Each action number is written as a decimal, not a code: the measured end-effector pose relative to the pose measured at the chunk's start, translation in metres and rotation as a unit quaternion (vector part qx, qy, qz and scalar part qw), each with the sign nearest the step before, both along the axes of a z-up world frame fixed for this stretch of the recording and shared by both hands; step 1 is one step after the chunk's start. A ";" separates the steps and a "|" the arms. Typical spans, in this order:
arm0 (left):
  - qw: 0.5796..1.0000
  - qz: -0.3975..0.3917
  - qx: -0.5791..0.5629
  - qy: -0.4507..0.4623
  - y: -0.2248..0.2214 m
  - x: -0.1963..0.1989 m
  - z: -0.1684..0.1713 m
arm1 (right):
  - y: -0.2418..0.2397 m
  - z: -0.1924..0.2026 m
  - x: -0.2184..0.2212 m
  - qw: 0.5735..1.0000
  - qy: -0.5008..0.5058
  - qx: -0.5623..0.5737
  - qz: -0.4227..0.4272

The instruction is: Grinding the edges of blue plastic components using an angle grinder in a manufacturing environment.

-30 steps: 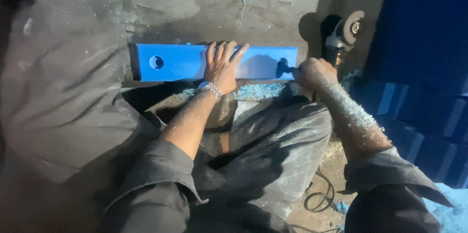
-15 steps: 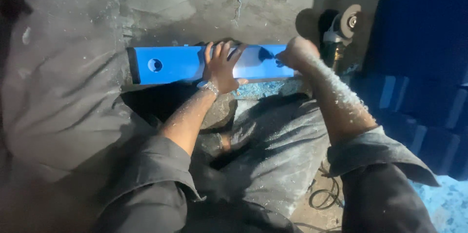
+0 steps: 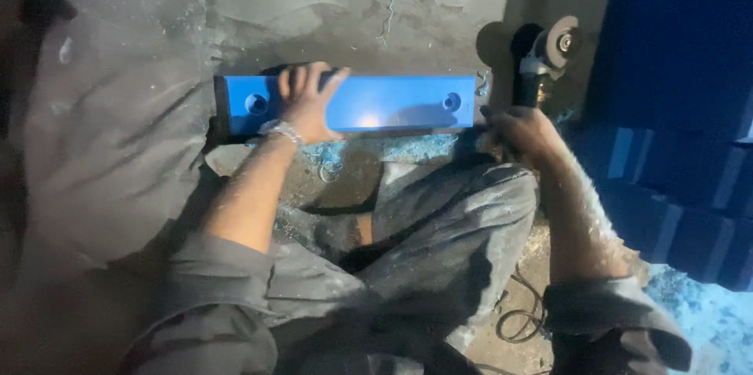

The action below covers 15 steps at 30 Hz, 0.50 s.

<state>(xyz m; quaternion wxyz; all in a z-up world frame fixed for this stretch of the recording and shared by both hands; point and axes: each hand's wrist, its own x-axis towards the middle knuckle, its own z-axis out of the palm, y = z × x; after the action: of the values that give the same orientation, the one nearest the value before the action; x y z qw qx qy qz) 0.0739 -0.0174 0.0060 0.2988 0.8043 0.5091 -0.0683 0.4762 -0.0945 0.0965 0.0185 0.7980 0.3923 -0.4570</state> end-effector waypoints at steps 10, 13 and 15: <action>0.987 0.028 0.104 -0.124 -0.015 0.033 -0.017 | -0.062 -0.026 -0.022 0.972 0.148 0.133 -0.124; 0.984 0.031 0.101 -0.143 -0.029 0.057 -0.034 | -0.061 -0.020 -0.042 0.993 0.051 0.071 -0.075; 0.975 0.018 0.104 -0.195 -0.036 0.063 -0.044 | -0.049 -0.011 -0.066 0.996 0.047 0.071 -0.035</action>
<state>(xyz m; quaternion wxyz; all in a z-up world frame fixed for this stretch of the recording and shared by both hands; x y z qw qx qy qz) 0.1367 -0.0530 -0.0379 0.3079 0.8198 0.4594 0.1484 0.4103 -0.1437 0.0853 -0.0728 0.7881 0.3963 -0.4654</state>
